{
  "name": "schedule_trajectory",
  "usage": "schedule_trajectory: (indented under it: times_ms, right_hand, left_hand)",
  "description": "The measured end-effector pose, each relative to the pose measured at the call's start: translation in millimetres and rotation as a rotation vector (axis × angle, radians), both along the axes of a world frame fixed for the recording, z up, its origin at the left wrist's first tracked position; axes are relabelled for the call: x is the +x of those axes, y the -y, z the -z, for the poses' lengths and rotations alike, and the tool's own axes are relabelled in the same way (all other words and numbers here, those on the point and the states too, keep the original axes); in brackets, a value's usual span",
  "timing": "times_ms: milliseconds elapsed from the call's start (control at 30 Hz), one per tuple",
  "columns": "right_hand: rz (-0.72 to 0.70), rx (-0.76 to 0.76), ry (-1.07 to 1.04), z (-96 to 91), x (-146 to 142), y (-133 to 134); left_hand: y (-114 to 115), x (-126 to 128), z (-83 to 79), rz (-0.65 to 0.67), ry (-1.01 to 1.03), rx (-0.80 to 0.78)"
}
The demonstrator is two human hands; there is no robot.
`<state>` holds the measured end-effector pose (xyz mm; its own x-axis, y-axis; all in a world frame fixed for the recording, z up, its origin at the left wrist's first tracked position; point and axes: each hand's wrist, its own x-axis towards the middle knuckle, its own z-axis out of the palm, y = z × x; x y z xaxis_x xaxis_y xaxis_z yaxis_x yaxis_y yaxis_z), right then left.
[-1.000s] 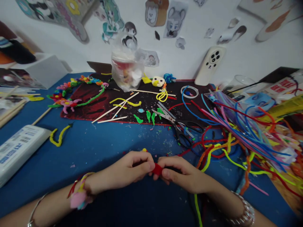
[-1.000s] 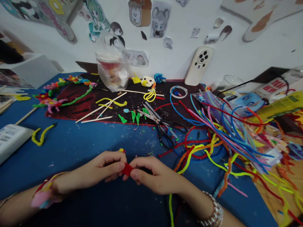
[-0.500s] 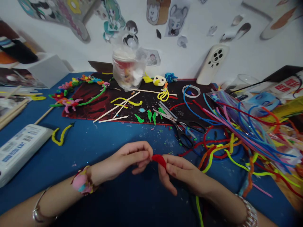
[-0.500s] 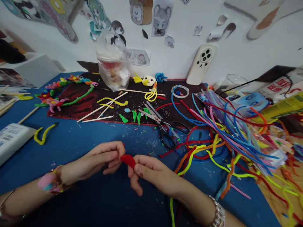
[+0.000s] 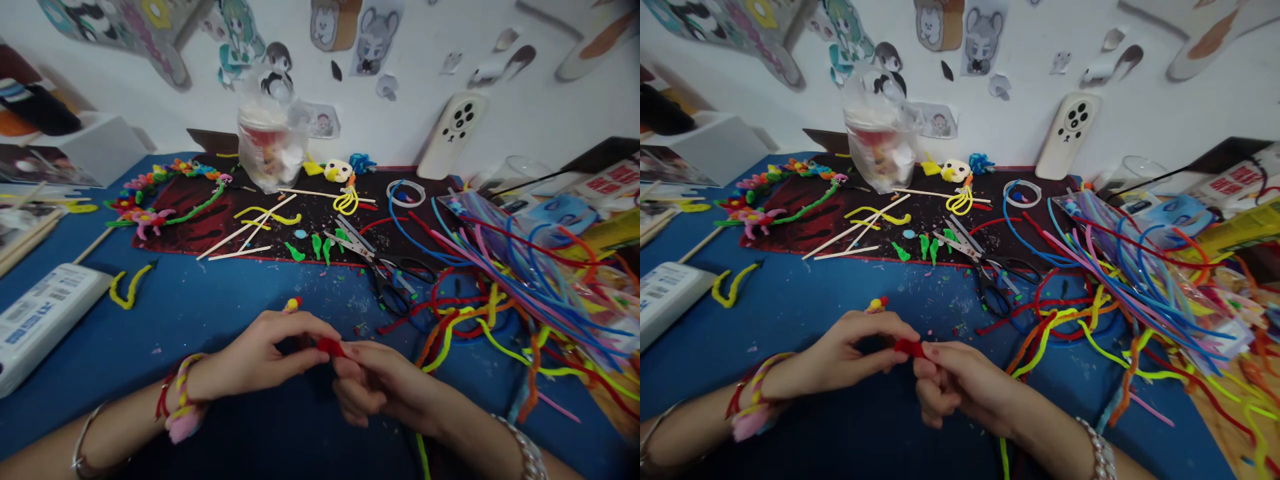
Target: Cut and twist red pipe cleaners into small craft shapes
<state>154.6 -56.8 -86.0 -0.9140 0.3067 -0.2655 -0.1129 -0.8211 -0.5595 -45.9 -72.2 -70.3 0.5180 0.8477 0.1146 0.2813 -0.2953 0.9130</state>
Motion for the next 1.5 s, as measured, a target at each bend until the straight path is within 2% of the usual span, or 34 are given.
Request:
schedule_trajectory:
  times_ms: [100, 267, 400, 800, 967, 1167, 1300, 1500]
  right_hand:
    - [-0.006, 0.038, 0.052, 1.3, -0.8, -0.6]
    - [0.039, 0.271, 0.254, 1.5, -4.6, 0.2]
    - [0.030, 0.374, 0.288, -0.6, -4.7, -1.1]
    - [-0.108, 0.762, 0.415, -8.3, 0.5, -2.4]
    - [-0.070, 1.013, 0.487, -7.8, 1.4, -2.8]
    - [0.012, 1.196, 0.563, -9.0, -1.0, 0.4]
    - [0.028, 1.214, 0.586, -10.3, -1.0, 1.8]
    - [-0.014, 1.043, 0.602, -7.7, -0.7, 3.6]
  left_hand:
    - [-0.6, -1.6, 0.1, 0.042, -0.051, 0.007]
    - [0.7, -2.4, -0.2, 0.089, -0.078, 0.101]
    - [1.3, -1.9, -0.8, 0.123, -0.053, 0.093]
    - [13.3, 5.7, 5.0, 0.102, 0.001, 0.211]
    - [15.2, 6.1, 8.9, 0.062, -0.020, 0.209]
    - [13.3, 8.3, 7.0, 0.010, -0.042, 0.223]
    - [11.1, 10.1, 1.4, -0.008, -0.038, 0.191]
    - [13.4, 13.0, 3.2, -0.082, -0.079, 0.226]
